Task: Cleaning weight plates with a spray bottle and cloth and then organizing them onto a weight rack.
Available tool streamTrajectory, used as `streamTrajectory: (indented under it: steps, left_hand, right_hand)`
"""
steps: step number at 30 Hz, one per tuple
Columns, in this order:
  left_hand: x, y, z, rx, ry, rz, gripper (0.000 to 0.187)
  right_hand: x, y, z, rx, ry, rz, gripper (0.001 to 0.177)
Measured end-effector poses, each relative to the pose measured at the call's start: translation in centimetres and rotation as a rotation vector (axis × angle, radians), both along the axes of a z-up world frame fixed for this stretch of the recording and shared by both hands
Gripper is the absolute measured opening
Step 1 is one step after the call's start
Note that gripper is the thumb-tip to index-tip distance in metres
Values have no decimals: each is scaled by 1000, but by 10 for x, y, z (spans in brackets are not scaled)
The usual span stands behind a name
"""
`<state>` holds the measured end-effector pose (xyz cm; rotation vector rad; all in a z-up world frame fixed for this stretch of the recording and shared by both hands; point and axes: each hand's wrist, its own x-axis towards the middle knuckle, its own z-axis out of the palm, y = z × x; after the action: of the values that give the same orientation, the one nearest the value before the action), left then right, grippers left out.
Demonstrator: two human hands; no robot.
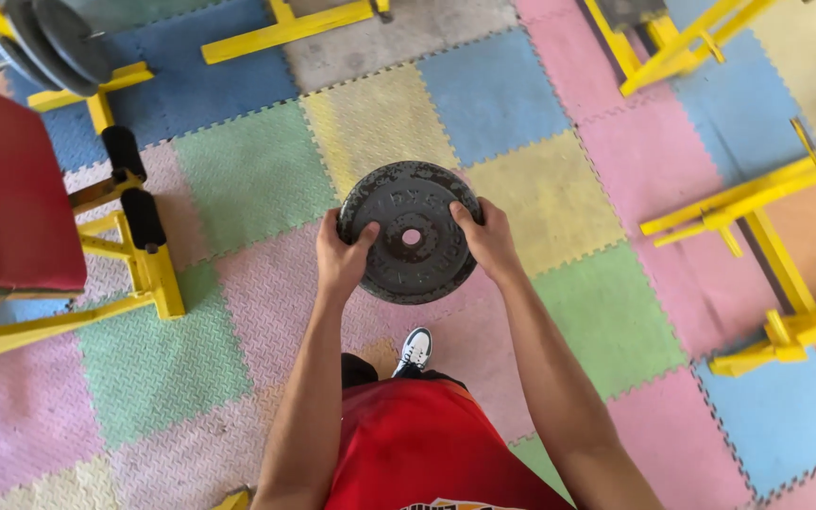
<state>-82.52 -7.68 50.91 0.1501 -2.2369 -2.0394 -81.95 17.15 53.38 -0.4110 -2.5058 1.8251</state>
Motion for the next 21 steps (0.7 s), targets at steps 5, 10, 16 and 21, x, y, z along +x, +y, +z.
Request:
streamTrajectory:
  steps: [5,10,16,21]
  left_hand:
    - [-17,-18,11,35,-7,122,44]
    - [-39,-51,24,-4,-54,221,48]
    - [-97,-109,13,-9,-53,274,48]
    - [-161,-170,5,65,-51,286,47]
  right_hand:
    - [-48,-23,11,-24,61,97,39]
    - [-91,-63,18,5,70,162,38]
    - [-159,-122,2,-74,68,216,38]
    - [-226,-189,7,28,-47,188,38]
